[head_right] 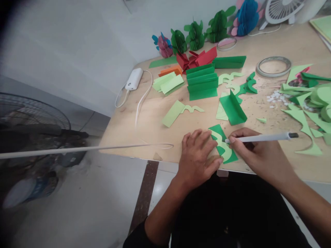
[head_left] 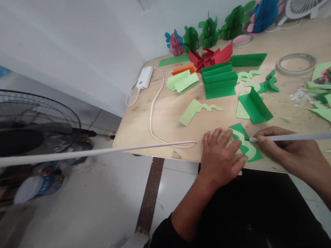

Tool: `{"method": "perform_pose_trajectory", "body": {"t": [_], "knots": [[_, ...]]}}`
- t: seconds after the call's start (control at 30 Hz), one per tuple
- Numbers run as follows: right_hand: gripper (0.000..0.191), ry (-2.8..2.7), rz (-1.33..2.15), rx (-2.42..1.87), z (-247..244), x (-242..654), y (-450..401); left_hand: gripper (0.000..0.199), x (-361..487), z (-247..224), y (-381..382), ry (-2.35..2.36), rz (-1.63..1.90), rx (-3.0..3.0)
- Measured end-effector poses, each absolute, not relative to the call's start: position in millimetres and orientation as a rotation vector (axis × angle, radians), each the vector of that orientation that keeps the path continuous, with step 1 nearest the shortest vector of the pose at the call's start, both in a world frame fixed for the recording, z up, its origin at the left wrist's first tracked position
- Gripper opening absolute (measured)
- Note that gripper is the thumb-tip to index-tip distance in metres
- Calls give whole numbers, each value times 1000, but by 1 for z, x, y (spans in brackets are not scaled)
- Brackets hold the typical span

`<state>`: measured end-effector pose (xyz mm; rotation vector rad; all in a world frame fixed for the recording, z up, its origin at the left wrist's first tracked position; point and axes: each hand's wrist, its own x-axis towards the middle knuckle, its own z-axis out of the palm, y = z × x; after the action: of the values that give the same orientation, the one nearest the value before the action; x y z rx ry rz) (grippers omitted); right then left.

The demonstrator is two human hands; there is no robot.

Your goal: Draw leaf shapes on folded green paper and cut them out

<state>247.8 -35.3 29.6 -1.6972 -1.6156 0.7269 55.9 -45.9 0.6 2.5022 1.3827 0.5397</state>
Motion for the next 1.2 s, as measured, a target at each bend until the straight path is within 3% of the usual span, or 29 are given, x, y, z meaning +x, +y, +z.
{"method": "perform_pose_trajectory", "body": {"t": [1.2], "knots": [[43,-1585,580,-1781,25,254,-60,35,57,-1,-46,1390,542,2511]]}}
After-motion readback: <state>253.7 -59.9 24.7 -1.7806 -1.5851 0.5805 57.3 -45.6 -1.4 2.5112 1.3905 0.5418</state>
